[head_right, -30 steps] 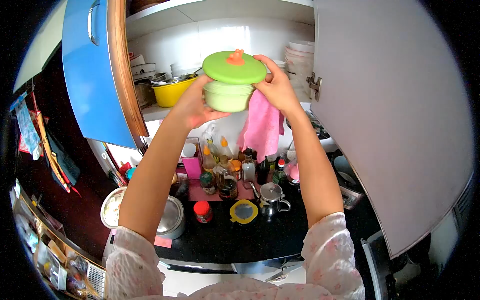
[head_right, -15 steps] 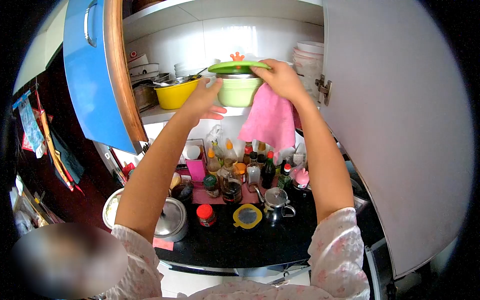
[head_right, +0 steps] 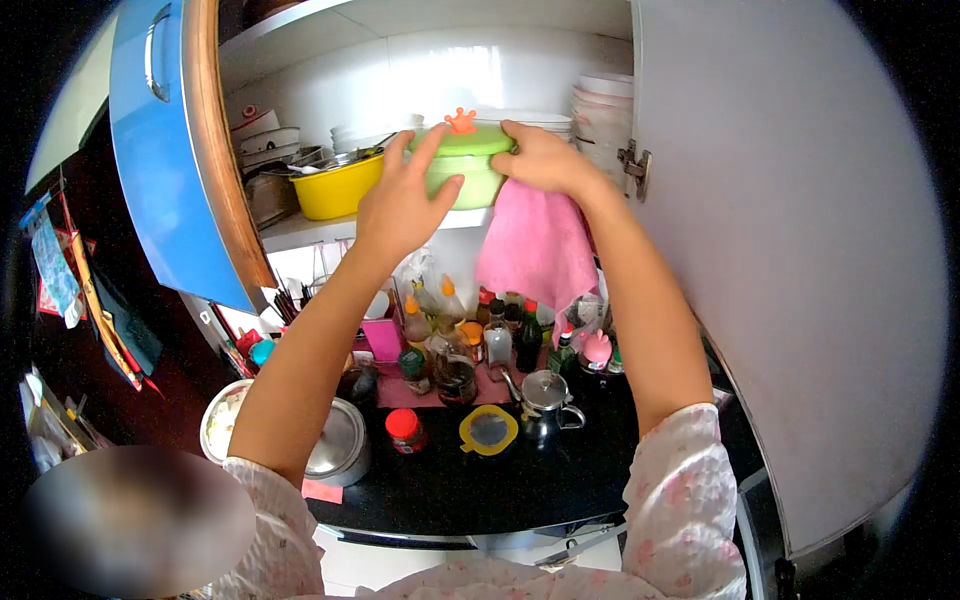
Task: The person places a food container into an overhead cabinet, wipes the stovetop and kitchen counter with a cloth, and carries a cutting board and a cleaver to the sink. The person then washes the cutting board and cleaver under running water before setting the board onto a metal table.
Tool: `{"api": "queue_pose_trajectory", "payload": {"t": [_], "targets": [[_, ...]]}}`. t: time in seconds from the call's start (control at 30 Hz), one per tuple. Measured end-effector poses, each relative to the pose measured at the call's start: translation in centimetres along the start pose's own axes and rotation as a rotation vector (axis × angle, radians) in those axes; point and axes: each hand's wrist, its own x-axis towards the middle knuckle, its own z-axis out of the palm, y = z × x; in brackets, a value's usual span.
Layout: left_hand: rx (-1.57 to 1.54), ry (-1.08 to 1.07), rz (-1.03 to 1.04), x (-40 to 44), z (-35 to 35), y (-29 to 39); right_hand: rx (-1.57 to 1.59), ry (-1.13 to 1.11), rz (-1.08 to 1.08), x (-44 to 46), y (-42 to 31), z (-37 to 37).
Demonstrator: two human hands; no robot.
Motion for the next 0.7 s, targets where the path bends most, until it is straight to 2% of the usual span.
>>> {"api": "queue_pose_trajectory", "payload": {"t": [0.03,0.13,0.27,0.37,0.4,0.43,0.47,0.5,0.53,0.57,0.6,0.63,0.7], "targets": [[0.020,-0.008,-0.019,0.2,0.3,-0.2,-0.001,0.000,0.009,-0.3,0.1,0.1],[0.069,0.054,-0.004,0.7,1.3,-1.2,0.241,0.185,0.070,-2.7,0.0,0.2],[0.058,0.034,-0.047,1.2,1.8,-1.8,0.380,0.153,0.111,-10.4,-0.5,0.5],[0.051,0.076,-0.027,0.9,1.7,-1.8,0.615,0.177,0.176,-18.2,0.5,1.0],[0.072,0.175,0.037,0.5,2.0,-1.9,0.664,0.202,0.252,-20.9,1.6,1.0],[0.061,0.154,0.031,-0.3,1.6,-1.4,0.741,0.348,0.316,-23.6,2.3,1.2],[-0.096,0.153,0.061,-1.4,0.7,-0.7,0.629,0.433,0.400,-26.3,3.3,0.7],[-0.252,0.155,0.089,-2.5,0.1,-0.1,0.714,0.639,0.463,-28.7,2.8,0.0],[-0.304,0.252,0.198,-3.9,0.1,0.3,0.625,0.750,0.541,-31.2,2.8,-1.0],[-0.313,0.246,0.193,-5.6,0.0,0.8,0.605,0.936,0.534,-33.0,2.3,-1.8],[-0.418,0.188,0.130,-7.6,-0.1,1.4,0.459,0.983,0.508,-34.1,1.4,-2.8],[-0.524,0.125,0.069,-9.5,-0.4,1.8,0.496,1.059,0.428,-35.1,-0.2,-3.7],[-0.603,0.094,0.079,-13.4,1.3,0.9,0.459,1.091,0.309,-35.6,-3.8,-4.2]]}}
